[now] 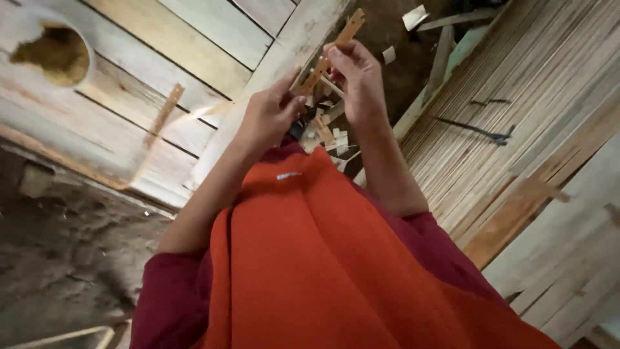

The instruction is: Applying thin veneer strips to a wooden panel using adhesive and manual pressure.

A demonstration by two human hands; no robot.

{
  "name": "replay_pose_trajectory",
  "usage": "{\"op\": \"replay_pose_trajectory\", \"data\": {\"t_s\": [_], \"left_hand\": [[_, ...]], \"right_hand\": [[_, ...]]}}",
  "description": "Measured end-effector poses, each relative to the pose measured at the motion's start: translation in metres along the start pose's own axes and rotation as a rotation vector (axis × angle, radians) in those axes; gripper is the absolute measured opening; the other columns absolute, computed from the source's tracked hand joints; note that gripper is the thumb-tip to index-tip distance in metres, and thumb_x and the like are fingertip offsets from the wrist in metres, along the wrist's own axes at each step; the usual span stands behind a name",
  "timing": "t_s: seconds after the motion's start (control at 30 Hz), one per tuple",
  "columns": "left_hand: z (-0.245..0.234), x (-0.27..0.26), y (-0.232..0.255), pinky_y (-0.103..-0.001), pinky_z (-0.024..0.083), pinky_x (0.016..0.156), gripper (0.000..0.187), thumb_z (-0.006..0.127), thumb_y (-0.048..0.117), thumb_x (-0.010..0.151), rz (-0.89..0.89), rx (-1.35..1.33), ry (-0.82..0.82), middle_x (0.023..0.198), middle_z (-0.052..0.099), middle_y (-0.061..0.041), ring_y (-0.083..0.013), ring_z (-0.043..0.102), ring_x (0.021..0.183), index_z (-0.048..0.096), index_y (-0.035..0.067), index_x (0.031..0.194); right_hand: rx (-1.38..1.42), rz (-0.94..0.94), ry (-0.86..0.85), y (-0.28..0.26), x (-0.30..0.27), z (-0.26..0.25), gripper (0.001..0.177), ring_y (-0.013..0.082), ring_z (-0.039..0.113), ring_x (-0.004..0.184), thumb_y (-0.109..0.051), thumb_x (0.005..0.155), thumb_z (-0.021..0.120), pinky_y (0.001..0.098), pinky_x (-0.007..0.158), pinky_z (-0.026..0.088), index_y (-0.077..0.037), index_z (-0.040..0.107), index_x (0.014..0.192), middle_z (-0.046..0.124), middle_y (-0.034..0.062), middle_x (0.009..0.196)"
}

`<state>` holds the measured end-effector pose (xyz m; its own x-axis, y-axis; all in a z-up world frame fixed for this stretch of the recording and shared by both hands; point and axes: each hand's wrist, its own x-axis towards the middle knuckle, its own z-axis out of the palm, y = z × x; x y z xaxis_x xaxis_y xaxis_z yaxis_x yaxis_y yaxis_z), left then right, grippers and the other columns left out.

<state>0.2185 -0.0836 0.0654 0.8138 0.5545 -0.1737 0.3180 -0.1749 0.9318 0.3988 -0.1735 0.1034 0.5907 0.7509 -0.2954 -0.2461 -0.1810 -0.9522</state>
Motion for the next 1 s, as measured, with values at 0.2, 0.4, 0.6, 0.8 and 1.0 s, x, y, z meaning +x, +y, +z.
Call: {"op": "replay_pose_trajectory", "data": {"t_s": [0.2, 0.4, 0.6, 0.8, 1.0], "left_hand": [[-0.03, 0.011, 0.069, -0.037, 0.05, 0.077, 0.09, 0.057, 0.047, 0.099, -0.522, 0.02, -0.317, 0.103, 0.077, -0.019, -0.0291, 0.072, 0.088, 0.007, 0.017, 0.167], [-0.016, 0.034, 0.047, -0.025, 0.068, 0.069, 0.087, 0.077, 0.012, 0.093, 0.007, -0.087, -0.055, 0.139, 0.068, -0.012, -0.0149, 0.077, 0.085, 0.021, 0.009, 0.159], [0.014, 0.06, 0.007, -0.021, 0.062, 0.072, 0.049, 0.077, 0.01, 0.091, 0.039, -0.261, 0.09, 0.101, 0.08, -0.004, -0.0072, 0.076, 0.081, 0.062, 0.009, 0.139], [0.039, 0.1, -0.018, -0.033, 0.054, 0.071, 0.029, 0.061, 0.037, 0.097, -0.044, 0.001, 0.048, 0.089, 0.08, -0.001, -0.0124, 0.074, 0.079, 0.076, 0.016, 0.112], [0.054, 0.143, 0.021, -0.031, 0.066, 0.058, 0.023, 0.062, 0.029, 0.1, -0.325, -0.171, 0.143, 0.08, 0.077, -0.005, -0.015, 0.077, 0.067, 0.073, 0.01, 0.106]], "right_hand": [[0.001, -0.002, -0.108, 0.002, 0.012, 0.009, 0.003, 0.0088, 0.064, 0.082, -0.011, 0.097, 0.071, 0.0234, 0.077, 0.056, -0.009, 0.07, 0.094, 0.069, -0.0008, 0.088], [0.031, -0.029, -0.084, -0.006, 0.007, 0.014, 0.003, 0.0112, 0.066, 0.083, -0.008, 0.097, 0.072, 0.0241, 0.076, 0.057, -0.009, 0.072, 0.1, 0.071, 0.0015, 0.093], [0.095, 0.121, 0.079, 0.016, 0.028, -0.008, 0.011, 0.0075, 0.046, 0.061, -0.011, 0.094, 0.072, 0.0229, 0.058, 0.04, -0.015, 0.068, 0.084, 0.054, -0.0044, 0.067], [-0.302, 0.054, 0.022, -0.008, 0.076, -0.042, 0.013, 0.0077, 0.052, 0.07, -0.022, 0.091, 0.073, 0.0233, 0.063, 0.043, -0.012, 0.07, 0.1, 0.062, -0.0042, 0.083], [-0.619, -0.297, -0.295, 0.008, 0.158, -0.089, 0.008, 0.0093, 0.054, 0.081, -0.013, 0.101, 0.063, 0.0273, 0.072, 0.045, -0.01, 0.066, 0.094, 0.06, -0.0017, 0.086]]}}
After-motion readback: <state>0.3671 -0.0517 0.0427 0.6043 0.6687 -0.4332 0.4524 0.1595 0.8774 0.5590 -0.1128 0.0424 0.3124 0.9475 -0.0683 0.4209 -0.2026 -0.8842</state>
